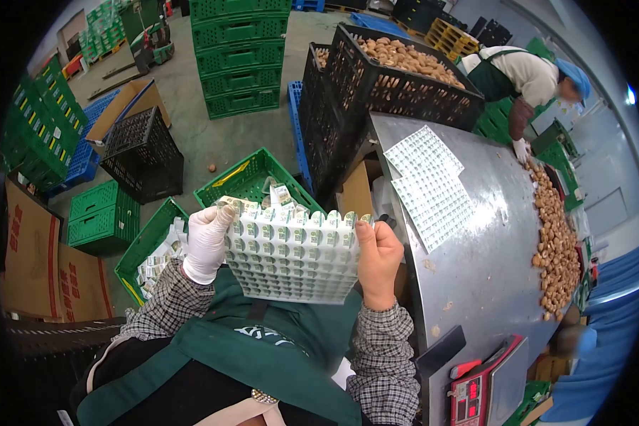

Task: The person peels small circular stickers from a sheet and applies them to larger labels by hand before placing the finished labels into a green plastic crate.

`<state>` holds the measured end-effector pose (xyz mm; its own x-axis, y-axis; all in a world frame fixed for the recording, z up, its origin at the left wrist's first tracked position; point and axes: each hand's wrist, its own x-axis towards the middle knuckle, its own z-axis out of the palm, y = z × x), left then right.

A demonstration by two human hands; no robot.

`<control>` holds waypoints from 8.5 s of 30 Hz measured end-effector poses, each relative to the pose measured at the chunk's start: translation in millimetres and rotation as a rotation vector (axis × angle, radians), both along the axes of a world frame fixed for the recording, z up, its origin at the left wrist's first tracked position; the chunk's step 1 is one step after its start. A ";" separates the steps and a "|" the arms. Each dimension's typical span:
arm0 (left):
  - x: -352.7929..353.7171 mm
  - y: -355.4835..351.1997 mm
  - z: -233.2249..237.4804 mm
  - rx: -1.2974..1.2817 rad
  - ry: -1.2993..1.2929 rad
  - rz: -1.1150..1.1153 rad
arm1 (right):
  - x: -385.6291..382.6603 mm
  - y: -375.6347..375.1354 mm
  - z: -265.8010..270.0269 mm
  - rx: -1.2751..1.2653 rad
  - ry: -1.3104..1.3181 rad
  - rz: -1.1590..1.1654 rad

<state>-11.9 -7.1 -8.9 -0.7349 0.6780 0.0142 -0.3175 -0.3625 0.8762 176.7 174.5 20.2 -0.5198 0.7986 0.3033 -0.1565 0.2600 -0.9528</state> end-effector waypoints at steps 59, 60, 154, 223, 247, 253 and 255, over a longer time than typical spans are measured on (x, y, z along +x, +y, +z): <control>34.3 4.7 6.9 -0.233 0.952 -0.512 | -54.4 -4.5 52.3 -0.026 0.038 0.338; 35.6 2.5 14.8 -0.290 0.865 -0.478 | -53.6 -1.6 42.2 0.082 -0.042 0.278; 30.0 3.9 9.1 -0.207 0.339 -0.278 | -45.3 -45.0 36.5 0.678 -0.522 0.480; 15.0 -9.3 1.8 -0.400 0.747 -0.424 | -73.0 -13.7 23.7 -0.001 -0.196 0.588; 19.8 -7.5 2.0 -0.288 0.905 -0.313 | -82.0 -38.5 6.7 -0.005 -0.148 0.441; 15.0 -12.5 5.0 -0.246 0.893 -0.386 | -68.9 -19.9 8.4 0.208 -0.577 0.631; 14.2 -10.0 2.7 -0.175 0.833 -0.502 | -69.6 -21.6 8.0 -0.040 -0.389 0.627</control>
<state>2.3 -17.1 -6.2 -0.1614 0.9502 0.2665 0.3438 -0.1990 0.9177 107.1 152.9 28.3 -0.9461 0.3233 -0.0193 0.0871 0.1965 -0.9766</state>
